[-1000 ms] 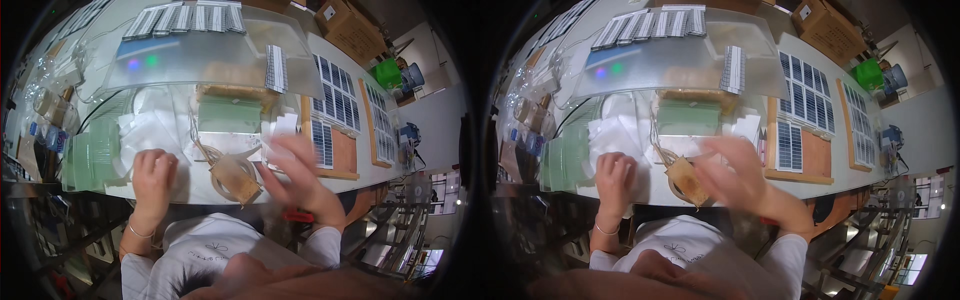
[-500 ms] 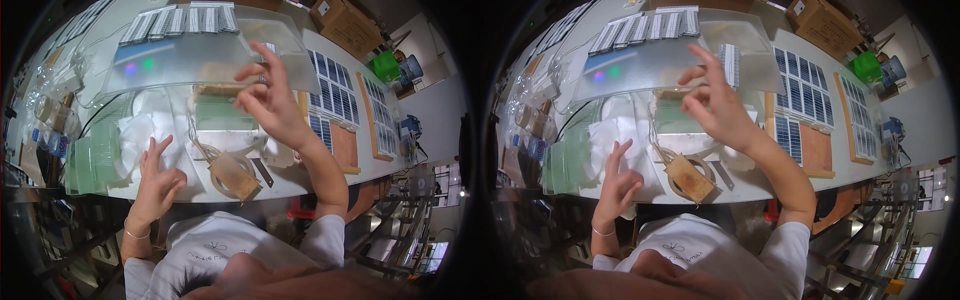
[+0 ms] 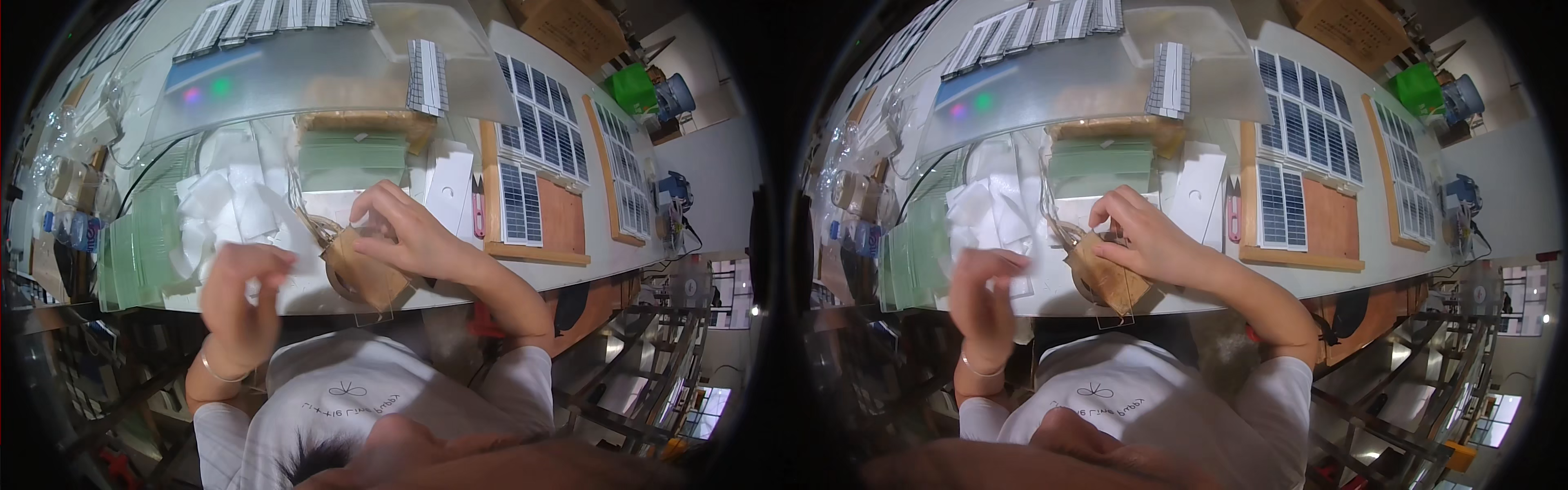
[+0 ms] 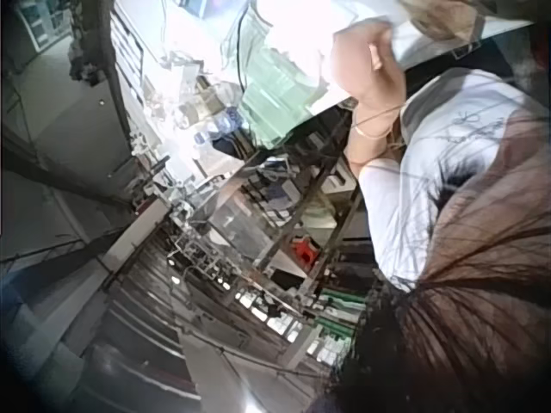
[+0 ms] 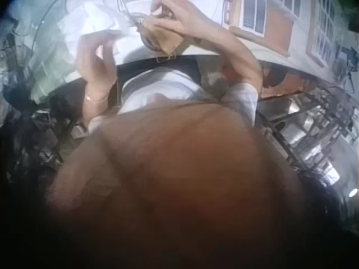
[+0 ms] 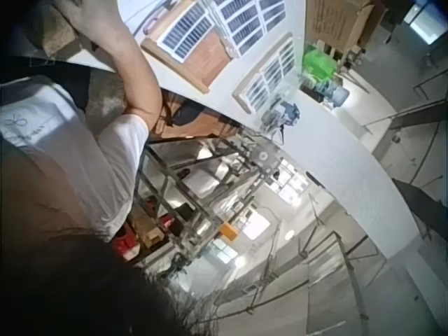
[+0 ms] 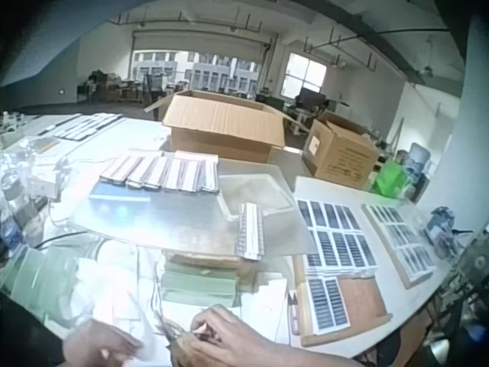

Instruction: The person assembles mini solar panels by layering solar cell strips with protective film and backing sheets by hand, aligning the components, and stacking the assembled panels onto a wooden board.

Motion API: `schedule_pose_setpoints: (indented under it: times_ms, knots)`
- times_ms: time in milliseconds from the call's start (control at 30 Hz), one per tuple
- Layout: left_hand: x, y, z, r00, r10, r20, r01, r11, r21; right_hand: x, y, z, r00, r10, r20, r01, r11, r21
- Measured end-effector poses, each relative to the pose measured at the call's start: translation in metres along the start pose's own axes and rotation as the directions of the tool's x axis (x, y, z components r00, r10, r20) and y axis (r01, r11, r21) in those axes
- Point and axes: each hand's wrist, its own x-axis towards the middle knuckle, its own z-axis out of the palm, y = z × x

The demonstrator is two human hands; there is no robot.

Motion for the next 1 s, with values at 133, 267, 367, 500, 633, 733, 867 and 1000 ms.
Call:
schedule_pose_setpoints:
  times_ms: [133, 267, 367, 500, 633, 733, 867, 1000]
  knots:
    - [-0.020, 0.014, 0.037, 0.923, 0.285, 0.258, -0.296, 0.955, 0.006, -0.007, 0.015, 0.005, 0.999, -0.031, -0.020, 0.031, 1.000, 0.005]
    - [-0.037, 0.013, 0.053, 0.909, 0.289, 0.300, -0.322, 0.945, 0.065, -0.011, 0.018, 0.007, 0.973, -0.167, -0.157, 0.156, 0.984, -0.081]
    - [-0.037, 0.009, 0.048, 0.925, 0.206, 0.319, -0.201, 0.978, -0.049, -0.010, 0.012, -0.002, 0.964, -0.209, -0.165, 0.195, 0.976, -0.101]
    - [-0.037, 0.001, 0.049, 0.942, 0.136, 0.307, -0.078, 0.978, -0.194, -0.008, 0.009, -0.001, 0.960, -0.207, -0.188, 0.179, 0.971, -0.157]
    - [-0.034, 0.009, 0.035, 0.940, 0.200, 0.277, -0.185, 0.979, -0.081, -0.006, 0.011, 0.005, 0.934, -0.196, -0.300, 0.156, 0.976, -0.151]
    - [-0.043, 0.021, 0.043, 0.916, 0.275, 0.293, -0.299, 0.954, 0.038, -0.007, 0.009, 0.000, 0.933, -0.216, -0.287, 0.166, 0.968, -0.190]
    - [-0.056, 0.020, 0.051, 0.920, 0.277, 0.276, -0.300, 0.953, 0.043, -0.011, 0.006, 0.005, 0.959, -0.016, -0.281, -0.009, 0.996, -0.086]
    - [-0.062, 0.018, 0.054, 0.914, 0.321, 0.246, -0.348, 0.935, 0.072, -0.011, 0.008, 0.008, 0.955, 0.013, -0.298, -0.015, 1.000, -0.007]
